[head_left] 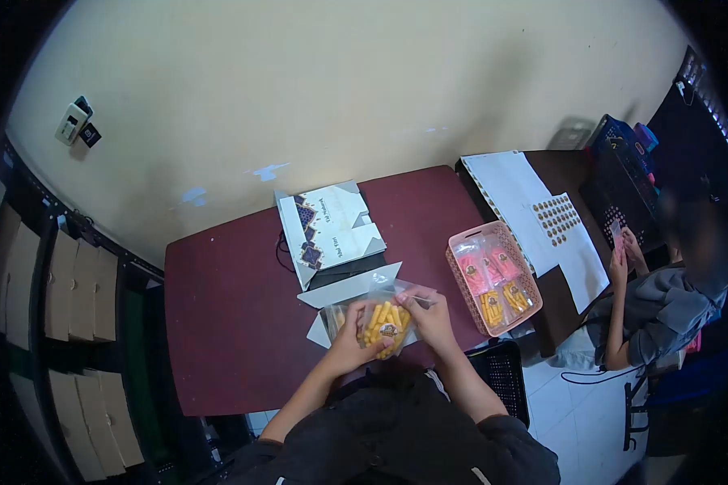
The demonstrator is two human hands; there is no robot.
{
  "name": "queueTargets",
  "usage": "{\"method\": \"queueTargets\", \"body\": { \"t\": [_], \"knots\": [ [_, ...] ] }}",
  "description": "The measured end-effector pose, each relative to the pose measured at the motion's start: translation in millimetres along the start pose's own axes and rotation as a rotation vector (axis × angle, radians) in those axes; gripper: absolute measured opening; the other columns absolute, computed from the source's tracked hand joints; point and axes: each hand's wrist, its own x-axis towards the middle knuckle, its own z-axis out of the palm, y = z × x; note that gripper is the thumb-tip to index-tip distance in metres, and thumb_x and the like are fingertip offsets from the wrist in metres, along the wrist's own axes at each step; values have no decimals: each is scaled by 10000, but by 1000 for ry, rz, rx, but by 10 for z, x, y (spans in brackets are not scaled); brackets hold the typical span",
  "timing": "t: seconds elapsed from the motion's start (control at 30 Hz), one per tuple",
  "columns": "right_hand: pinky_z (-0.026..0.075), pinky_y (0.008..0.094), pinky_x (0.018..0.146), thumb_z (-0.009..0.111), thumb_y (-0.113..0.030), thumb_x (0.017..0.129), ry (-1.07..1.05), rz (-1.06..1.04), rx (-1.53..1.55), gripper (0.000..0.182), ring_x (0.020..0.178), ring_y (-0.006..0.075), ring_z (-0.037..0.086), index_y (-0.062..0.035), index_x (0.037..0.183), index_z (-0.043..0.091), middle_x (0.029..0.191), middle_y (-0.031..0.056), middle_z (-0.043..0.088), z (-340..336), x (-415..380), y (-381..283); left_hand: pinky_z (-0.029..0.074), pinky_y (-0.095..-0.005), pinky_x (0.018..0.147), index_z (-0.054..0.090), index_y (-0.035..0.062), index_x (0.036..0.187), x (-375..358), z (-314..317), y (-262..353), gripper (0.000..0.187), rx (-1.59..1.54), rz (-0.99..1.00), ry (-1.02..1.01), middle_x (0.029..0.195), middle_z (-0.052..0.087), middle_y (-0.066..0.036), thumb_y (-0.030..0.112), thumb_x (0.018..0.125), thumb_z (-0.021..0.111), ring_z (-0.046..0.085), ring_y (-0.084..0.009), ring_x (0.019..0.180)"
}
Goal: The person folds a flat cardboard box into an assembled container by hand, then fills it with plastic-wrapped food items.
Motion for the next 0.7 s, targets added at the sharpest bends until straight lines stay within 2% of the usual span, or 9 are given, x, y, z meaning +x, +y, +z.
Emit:
{"method": "queueTargets", "body": {
  "t": [0.07,0.1,0.23,0.47,0.53,0.57,0.6,0.63,0.7],
  "knots": [
    [446,238,691,628,-153,850,-67,-19,-211,181,744,78,554,25,857,658,791,34,634,28,-45,-56,371,-316,957,324,51,1225,53,-4,-82,585,-207,82,104,1197,467,-121,129,788,704,452,-188,1141],
    [449,243,699,645,-154,834,-90,-14,-202,191,765,81,558,32,862,676,798,44,650,95,-78,-137,398,-284,904,471,34,1091,81,10,-52,376,-310,100,196,1085,532,-83,128,802,692,504,-151,1054],
    [462,258,755,622,-148,849,-170,127,-210,234,820,111,583,43,979,660,868,82,658,100,-82,-138,431,-253,793,618,10,794,137,-48,141,161,-122,84,341,858,604,-29,159,850,643,562,-101,867],
    [430,254,816,510,-203,929,-424,58,-260,291,928,116,545,34,1058,620,1027,71,613,48,-48,-170,473,-248,757,586,-5,1012,79,-251,283,274,-438,35,186,896,630,-64,243,939,496,596,-123,848],
    [415,264,837,453,-205,956,-426,137,-251,305,968,134,518,19,1107,594,1029,79,577,76,-14,-151,443,-293,865,547,13,1117,96,-317,254,282,-414,59,153,1054,592,-102,220,949,455,563,-163,997],
    [415,264,837,453,-205,956,-434,134,-251,305,968,134,518,19,1107,594,1029,79,577,112,-6,-166,397,-322,925,538,22,1133,114,-285,257,282,-194,177,313,1148,535,-119,212,942,456,507,-186,1085],
    [419,280,831,448,-204,956,-249,-117,-311,304,959,150,519,15,1105,597,1022,91,568,173,-4,-205,352,-350,984,529,30,1148,118,-242,347,284,30,293,468,1242,477,-135,204,935,457,451,-208,1173],
    [422,296,825,443,-203,956,-58,-367,-364,303,950,166,520,11,1103,600,1015,102,560,222,-4,-244,244,-379,1057,491,48,1218,55,-195,465,345,199,201,496,1351,361,-140,220,919,462,330,-253,1276],
    [419,307,833,438,-212,955,-45,-451,-453,314,955,182,518,7,1118,594,1032,110,548,284,-23,-306,244,-381,1056,470,44,1247,39,-117,480,391,283,287,382,1355,360,-145,254,918,460,334,-271,1275]
  ]
}}
